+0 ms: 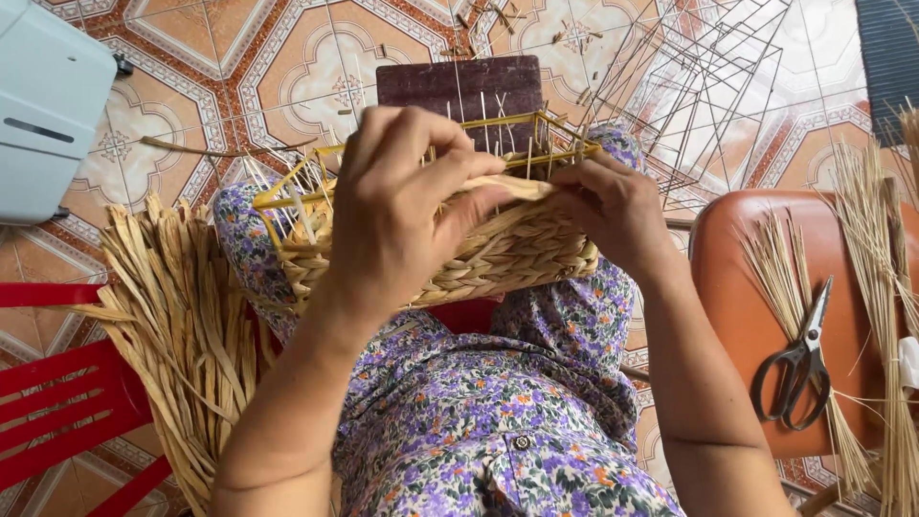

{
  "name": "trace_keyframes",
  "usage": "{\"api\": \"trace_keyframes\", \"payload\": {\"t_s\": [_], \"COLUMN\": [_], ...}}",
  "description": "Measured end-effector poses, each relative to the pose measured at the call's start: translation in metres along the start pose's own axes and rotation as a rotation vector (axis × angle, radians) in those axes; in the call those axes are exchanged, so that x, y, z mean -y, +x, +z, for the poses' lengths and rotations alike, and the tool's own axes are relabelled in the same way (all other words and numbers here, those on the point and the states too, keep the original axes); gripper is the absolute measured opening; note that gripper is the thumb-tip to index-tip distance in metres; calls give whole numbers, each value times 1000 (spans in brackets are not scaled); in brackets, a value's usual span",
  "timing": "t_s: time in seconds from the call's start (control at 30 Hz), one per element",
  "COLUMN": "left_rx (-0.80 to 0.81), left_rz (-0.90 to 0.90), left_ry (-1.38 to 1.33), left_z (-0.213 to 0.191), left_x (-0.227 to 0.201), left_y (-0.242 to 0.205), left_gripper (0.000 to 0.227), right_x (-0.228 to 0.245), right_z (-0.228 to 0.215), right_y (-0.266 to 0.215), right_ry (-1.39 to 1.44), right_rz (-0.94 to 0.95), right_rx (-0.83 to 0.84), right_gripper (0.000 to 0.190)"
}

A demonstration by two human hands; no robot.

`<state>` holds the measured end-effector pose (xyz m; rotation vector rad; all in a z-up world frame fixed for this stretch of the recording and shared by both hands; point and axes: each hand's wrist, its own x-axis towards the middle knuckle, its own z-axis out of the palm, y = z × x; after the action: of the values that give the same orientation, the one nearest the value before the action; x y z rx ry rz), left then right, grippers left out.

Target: The person weaves dried plant strips around a wire frame to form a basket, tucking the ends into the structure. They use shears to trim excess material and continue adding strips from a pile to the sides.

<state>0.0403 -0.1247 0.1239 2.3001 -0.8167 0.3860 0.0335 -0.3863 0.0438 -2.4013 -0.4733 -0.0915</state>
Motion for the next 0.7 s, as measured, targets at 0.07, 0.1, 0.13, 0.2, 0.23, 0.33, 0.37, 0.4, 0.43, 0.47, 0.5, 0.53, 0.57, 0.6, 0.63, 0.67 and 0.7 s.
{"api": "trace_keyframes", "payload": {"t_s": [0.07,0.1,0.13,0.2,0.23,0.33,0.37,0.4,0.43,0.47,0.5,0.53,0.57,0.6,0.63,0.67,0.7], "left_rx": [-218,-221,-108,5,218,374,306,303,112,-76,-77,-46,-16,-14,-119,-220,-217], "left_rz": [90,89,-2,-93,-256,-397,-374,-372,-265,-155,-152,-96,-40,-43,62,170,167], "left_ry": [1,4,-35,-73,-48,-245,-465,-463,-424,-382,-379,-335,-292,-291,-256,-224,-224], "left_z": [2,25,49,93,114,138,140,136,133,129,129,130,130,120,109,98,95], "left_x": [-24,-23,-23,-9,4,23,26,23,20,18,14,9,5,0,-5,-10,-4], "left_y": [-6,-13,-19,-25,-24,-15,-10,-7,-4,-1,-7,-15,-23,-25,-27,-30,-32], "left_gripper": [24,24,23,22,17,21,18,18,17,17,17,19,22,22,18,15,15], "right_x": [-2,-2,-3,-3,-2,0,0,-7,-15,-22,-21,-20,-20,-14,-9,-2,-1], "right_z": [6,8,10,12,12,7,4,5,5,6,7,8,9,11,12,13,11], "right_y": [0,-1,-2,-4,-4,-6,-5,-5,-5,-5,-2,-2,-1,-1,0,0,0], "right_ry": [25,25,31,37,29,159,298,297,456,617,618,521,424,427,256,85,88], "right_rz": [-21,-25,-4,15,3,142,287,284,283,282,279,234,190,191,66,-58,-56], "right_rx": [-93,-92,-114,-135,-138,-82,-17,-18,-27,-36,-38,-58,-78,-76,-87,-94,-92], "right_gripper": [17,17,16,14,14,13,14,14,12,9,9,10,11,11,13,14,14]}}
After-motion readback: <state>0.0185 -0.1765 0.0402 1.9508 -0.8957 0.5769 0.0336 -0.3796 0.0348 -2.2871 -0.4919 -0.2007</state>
